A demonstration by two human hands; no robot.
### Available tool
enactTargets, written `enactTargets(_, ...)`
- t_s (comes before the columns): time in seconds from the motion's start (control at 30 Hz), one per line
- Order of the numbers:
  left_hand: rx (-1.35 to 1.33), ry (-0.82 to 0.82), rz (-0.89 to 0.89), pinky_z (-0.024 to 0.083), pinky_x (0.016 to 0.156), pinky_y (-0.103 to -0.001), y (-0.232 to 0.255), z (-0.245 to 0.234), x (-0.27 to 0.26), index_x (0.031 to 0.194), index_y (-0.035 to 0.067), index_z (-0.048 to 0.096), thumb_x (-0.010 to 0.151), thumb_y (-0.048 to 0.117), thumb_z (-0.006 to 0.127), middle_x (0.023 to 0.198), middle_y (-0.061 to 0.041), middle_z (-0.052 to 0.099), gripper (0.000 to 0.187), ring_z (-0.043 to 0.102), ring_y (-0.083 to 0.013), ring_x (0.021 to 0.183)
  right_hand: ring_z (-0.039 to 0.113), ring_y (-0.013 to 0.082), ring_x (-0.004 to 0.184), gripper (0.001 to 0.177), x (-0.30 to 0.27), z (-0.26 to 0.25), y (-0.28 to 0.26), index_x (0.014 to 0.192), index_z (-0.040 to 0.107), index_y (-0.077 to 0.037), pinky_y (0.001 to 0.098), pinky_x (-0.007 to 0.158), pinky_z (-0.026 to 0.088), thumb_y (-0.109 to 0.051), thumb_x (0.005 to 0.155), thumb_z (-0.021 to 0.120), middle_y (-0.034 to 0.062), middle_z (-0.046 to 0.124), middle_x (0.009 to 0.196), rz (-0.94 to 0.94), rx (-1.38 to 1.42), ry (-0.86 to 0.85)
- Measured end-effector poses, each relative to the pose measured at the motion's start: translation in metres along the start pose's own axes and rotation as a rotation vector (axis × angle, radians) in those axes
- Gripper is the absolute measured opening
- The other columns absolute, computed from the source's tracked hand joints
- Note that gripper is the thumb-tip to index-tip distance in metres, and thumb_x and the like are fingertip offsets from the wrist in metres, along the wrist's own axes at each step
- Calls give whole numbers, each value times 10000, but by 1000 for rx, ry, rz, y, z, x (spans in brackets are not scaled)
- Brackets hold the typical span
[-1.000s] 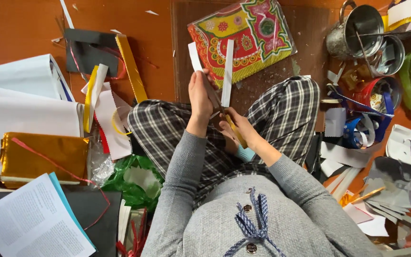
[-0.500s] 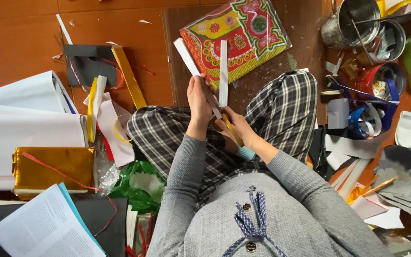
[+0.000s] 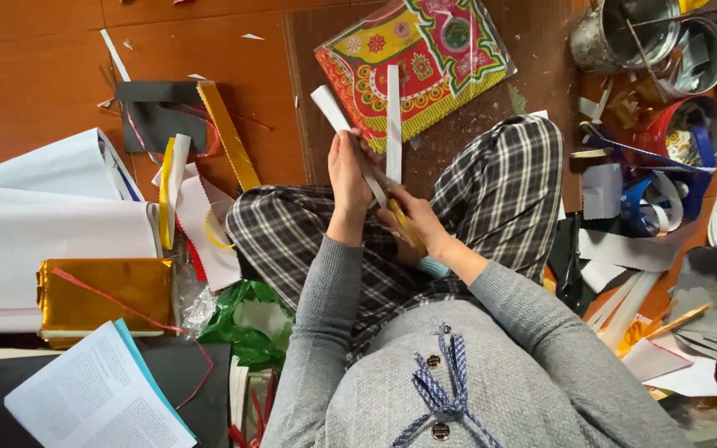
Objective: Cutting strips of paper with scissors and folding them for a craft project
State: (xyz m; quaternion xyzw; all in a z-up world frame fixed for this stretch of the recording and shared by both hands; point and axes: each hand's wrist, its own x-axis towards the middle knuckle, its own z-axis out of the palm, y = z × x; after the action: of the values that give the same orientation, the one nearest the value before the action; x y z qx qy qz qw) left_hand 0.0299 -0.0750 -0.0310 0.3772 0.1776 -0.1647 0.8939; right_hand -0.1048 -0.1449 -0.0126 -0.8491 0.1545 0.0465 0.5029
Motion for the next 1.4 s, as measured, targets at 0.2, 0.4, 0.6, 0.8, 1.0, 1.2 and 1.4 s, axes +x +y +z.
enactTargets(0.2,46,-7,83,508,467,-283,31,1,5,1007,66,553,1041,310,436,683,-43,480,273,557,-167,547,691,394,775,441,-7,-11,8,1163,589,-116,472,653,525,-383,851,751,185,698,833,-21,7,-66)
enactTargets(0.4,22,-20,27,505,475,-288,17,8,-10,1007,68,526,1051,314,425,681,-39,451,269,546,-174,543,636,514,821,272,1,-22,-44,1214,518,-69,569,668,520,-83,942,513,276,675,929,-89,44,-47)
enactTargets(0.6,46,11,60,504,473,-278,20,-3,6,1001,79,558,1043,320,427,689,-40,475,277,559,-172,553,686,407,814,440,-5,-8,9,1175,596,-146,493,686,541,-408,849,733,163,718,878,-35,16,-51)
enactTargets(0.8,-12,-23,26,473,484,-286,5,2,-4,989,76,535,1055,281,416,687,-48,442,246,527,-184,552,660,440,905,413,5,-6,-2,1245,528,-136,545,739,527,-326,901,654,195,704,994,-25,-5,-45)
enactTargets(1.0,-30,-43,-8,464,511,-285,3,1,-3,988,64,548,1053,291,428,693,-54,462,265,509,-177,566,680,423,833,327,6,2,14,1157,613,-143,491,676,547,-247,862,707,180,714,859,-40,85,49)
enactTargets(1.2,439,-40,189,483,617,-249,21,-1,-1,975,75,616,945,213,662,787,-32,576,149,540,-114,715,710,280,836,338,15,-3,22,1117,650,-287,413,717,559,-378,807,749,62,726,818,55,85,109)
enactTargets(1.4,531,-117,199,482,524,-225,23,6,-9,859,47,649,880,150,735,689,-22,575,136,550,-88,624,682,406,825,293,3,-21,-26,1136,584,-232,527,709,518,-389,892,628,160,702,842,79,97,76)
